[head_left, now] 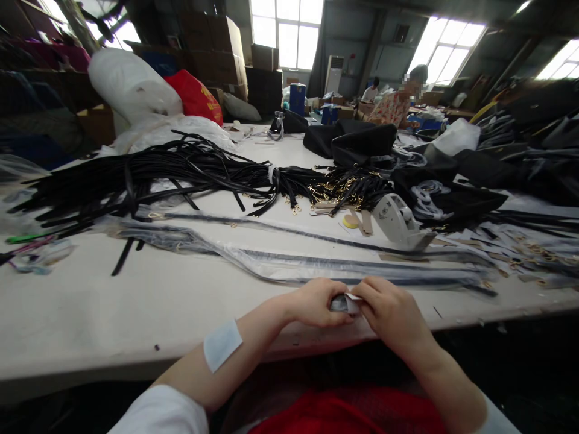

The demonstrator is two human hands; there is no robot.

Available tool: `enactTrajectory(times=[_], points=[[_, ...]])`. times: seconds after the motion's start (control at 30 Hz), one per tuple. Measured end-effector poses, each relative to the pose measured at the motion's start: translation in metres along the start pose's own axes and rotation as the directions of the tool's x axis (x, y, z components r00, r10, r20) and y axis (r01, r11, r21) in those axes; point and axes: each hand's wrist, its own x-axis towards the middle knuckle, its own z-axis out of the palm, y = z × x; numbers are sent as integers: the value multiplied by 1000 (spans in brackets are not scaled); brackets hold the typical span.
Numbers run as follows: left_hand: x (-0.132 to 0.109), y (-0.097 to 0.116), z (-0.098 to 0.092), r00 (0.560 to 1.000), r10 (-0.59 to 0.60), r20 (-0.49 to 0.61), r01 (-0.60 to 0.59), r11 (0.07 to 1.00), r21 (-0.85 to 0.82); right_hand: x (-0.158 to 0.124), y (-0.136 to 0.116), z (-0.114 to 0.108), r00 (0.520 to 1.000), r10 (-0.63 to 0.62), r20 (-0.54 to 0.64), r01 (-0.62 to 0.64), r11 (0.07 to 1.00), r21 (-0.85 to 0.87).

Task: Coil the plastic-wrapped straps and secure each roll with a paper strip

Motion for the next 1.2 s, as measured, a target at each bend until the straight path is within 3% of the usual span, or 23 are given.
enactTrajectory(times=[0.07, 0.17, 0.33, 0.4, 0.53, 0.6, 0.67, 0.73, 0.87, 0.93, 1.07, 1.2], points=[[1, -3, 2, 998, -51, -36, 48, 996, -78, -9, -4, 6, 993, -95, -67, 84, 985, -152], [5, -9, 5, 977, -176, -117, 132, 939, -316, -21, -3, 16, 982, -170, -79, 150, 965, -217], [10, -11, 6, 952, -288, -99, 132, 684, -717, -28, 4, 29, 987, -144, -65, 132, 979, -153], [9, -8, 6, 946, -315, -72, 148, 620, -771, -28, 3, 28, 991, -124, -52, 120, 989, -85], [8, -3, 8, 936, -340, -90, 180, 683, -708, -29, 2, 21, 994, -96, -57, 100, 992, 71], [8, -1, 10, 932, -350, -89, 183, 669, -721, -29, 10, 15, 993, -45, -112, 61, 988, 143], [9, -1, 11, 921, -380, -87, 191, 635, -748, -25, 29, 8, 974, 54, -219, -14, 983, 184], [11, -3, 13, 903, -420, -94, 205, 611, -765, -19, 60, 3, 919, 201, -340, -135, 969, 208], [15, -9, 15, 880, -463, -102, 222, 592, -775, 1, 141, -3, 694, 556, -458, -432, 830, 353], [16, -10, 16, 884, -456, -105, 218, 600, -770, 11, 178, -3, 630, 628, -457, -490, 778, 392], [16, -9, 17, 891, -435, -133, 217, 663, -717, 27, 228, -8, 581, 696, -422, -575, 718, 392], [17, -9, 19, 899, -405, -167, 211, 735, -644, 37, 248, -15, 565, 749, -347, -624, 663, 414]])
